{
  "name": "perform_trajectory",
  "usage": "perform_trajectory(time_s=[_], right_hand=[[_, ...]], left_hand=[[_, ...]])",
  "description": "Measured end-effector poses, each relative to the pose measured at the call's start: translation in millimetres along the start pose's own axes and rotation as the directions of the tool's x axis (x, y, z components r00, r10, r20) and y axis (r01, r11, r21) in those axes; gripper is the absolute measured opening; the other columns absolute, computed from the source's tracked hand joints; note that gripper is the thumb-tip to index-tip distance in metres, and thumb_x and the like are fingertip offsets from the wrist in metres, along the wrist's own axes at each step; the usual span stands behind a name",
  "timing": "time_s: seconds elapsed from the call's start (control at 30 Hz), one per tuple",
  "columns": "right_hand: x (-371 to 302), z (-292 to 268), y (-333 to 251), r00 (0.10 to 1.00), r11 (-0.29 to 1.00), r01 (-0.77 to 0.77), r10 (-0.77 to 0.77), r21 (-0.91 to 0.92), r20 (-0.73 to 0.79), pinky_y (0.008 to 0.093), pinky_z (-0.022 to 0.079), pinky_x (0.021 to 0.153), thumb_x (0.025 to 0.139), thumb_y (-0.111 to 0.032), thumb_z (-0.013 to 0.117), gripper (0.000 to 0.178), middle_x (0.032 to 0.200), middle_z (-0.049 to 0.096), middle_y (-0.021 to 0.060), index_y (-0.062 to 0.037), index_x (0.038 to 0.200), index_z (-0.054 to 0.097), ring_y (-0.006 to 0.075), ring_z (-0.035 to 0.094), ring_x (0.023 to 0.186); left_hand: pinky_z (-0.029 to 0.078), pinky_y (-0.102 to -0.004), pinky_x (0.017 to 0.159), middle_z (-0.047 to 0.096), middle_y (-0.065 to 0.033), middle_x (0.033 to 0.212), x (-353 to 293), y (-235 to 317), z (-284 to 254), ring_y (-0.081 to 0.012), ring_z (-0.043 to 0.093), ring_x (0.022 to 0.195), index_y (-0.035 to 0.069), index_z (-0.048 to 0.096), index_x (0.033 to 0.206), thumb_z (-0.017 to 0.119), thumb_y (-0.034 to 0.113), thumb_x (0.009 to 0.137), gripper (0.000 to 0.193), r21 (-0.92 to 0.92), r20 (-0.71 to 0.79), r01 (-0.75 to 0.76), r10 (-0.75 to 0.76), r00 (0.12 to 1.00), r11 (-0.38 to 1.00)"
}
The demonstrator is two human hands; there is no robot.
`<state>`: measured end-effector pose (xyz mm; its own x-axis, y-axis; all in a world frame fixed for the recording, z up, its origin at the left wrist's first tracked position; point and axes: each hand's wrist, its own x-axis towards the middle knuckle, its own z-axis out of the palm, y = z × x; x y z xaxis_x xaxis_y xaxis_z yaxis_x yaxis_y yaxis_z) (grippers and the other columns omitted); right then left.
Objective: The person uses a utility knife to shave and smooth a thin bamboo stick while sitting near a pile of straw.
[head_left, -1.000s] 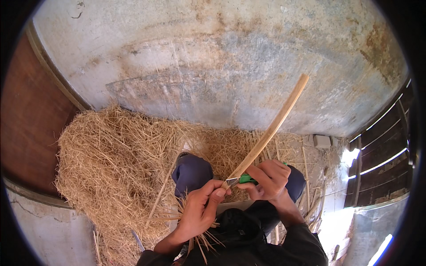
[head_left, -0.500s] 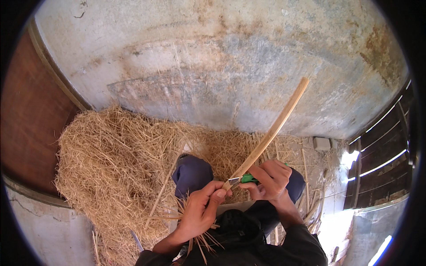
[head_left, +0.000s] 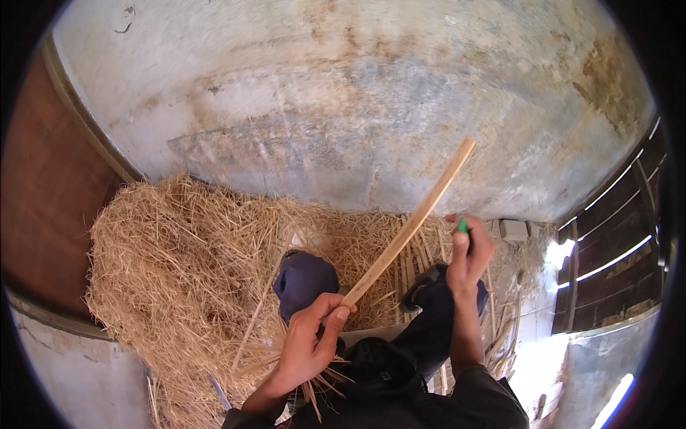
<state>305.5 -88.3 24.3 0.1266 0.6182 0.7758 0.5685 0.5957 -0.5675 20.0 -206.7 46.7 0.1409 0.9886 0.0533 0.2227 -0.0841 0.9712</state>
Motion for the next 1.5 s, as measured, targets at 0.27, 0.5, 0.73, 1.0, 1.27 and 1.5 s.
perform_trajectory(time_s=[0.27,0.5,0.73,1.0,1.27,1.5], right_hand=[[-17.6,13.5,-32.5,0.894,0.934,0.339,-0.357,0.112,0.27,0.0348,0.045,0.051,0.087,-0.043,0.087,0.041,0.071,0.059,0.0039,-0.0066,0.103,0.077,0.0215,0.059,0.055],[-23.1,20.4,-42.3,0.883,0.917,0.391,-0.398,0.081,0.25,0.0342,0.045,0.051,0.077,-0.036,0.092,0.04,0.074,0.059,0.0035,-0.0071,0.101,0.079,0.0213,0.059,0.055],[-15.6,16.7,-45.2,0.884,0.919,0.395,-0.381,0.003,0.27,0.0327,0.044,0.05,0.077,-0.038,0.092,0.038,0.071,0.057,0.0017,-0.008,0.097,0.079,0.0195,0.057,0.054],[-9.0,9.6,-39.1,0.88,0.91,0.413,-0.388,-0.036,0.272,0.0328,0.042,0.049,0.079,-0.041,0.091,0.037,0.07,0.057,0.0013,-0.01,0.096,0.079,0.0191,0.057,0.053],[20.7,0.7,-10.5,0.972,0.969,0.233,-0.23,-0.081,0.043,0.0331,0.045,0.054,0.096,-0.03,0.081,0.028,0.072,0.065,0.0066,-0.0022,0.099,0.077,0.0185,0.06,0.059],[85.6,-19.7,61.3,0.991,0.978,0.003,-0.03,-0.208,-0.13,0.0313,0.038,0.056,0.107,-0.035,0.07,0.036,0.07,0.06,0.0059,0.001,0.106,0.077,0.0124,0.051,0.063]], left_hand=[[0.042,-0.0296,0.057,0.063,-0.006,0.078,3.0,7.3,8.0,-0.0117,0.052,0.062,-0.002,0.068,0.12,0.063,0.007,0.109,0.014,0.037,-0.023,-0.03,0.031,0.999,0.999],[0.046,-0.0299,0.061,0.068,-0.0119,0.083,7.3,8.7,14.2,-0.0142,0.058,0.066,-0.006,0.072,0.126,0.069,0.005,0.107,0.022,0.041,-0.112,-0.153,0.157,0.981,0.987],[0.047,-0.0301,0.062,0.07,-0.0129,0.085,7.4,7.4,14.8,-0.014,0.058,0.068,-0.007,0.073,0.126,0.07,0.003,0.105,0.023,0.063,-0.134,-0.163,0.17,0.976,0.985],[0.047,-0.0292,0.063,0.07,-0.0128,0.085,6.4,7.4,13.8,-0.012,0.057,0.07,-0.008,0.072,0.125,0.069,0.003,0.106,0.022,0.027,-0.108,-0.146,0.149,0.983,0.989],[0.033,-0.0235,0.056,0.058,0.0045,0.074,-4.4,1.5,12.0,-0.0018,0.042,0.065,0.0,0.077,0.126,0.062,0.012,0.112,0.024,-0.021,-0.067,-0.028,0.026,0.997,0.999],[0.029,-0.0226,0.056,0.053,0.0082,0.072,-9.5,-11.8,5.6,-0.0005,0.039,0.064,0.001,0.078,0.124,0.062,0.014,0.113,0.024,-0.032,-0.036,0.024,-0.025,0.999,0.999]])
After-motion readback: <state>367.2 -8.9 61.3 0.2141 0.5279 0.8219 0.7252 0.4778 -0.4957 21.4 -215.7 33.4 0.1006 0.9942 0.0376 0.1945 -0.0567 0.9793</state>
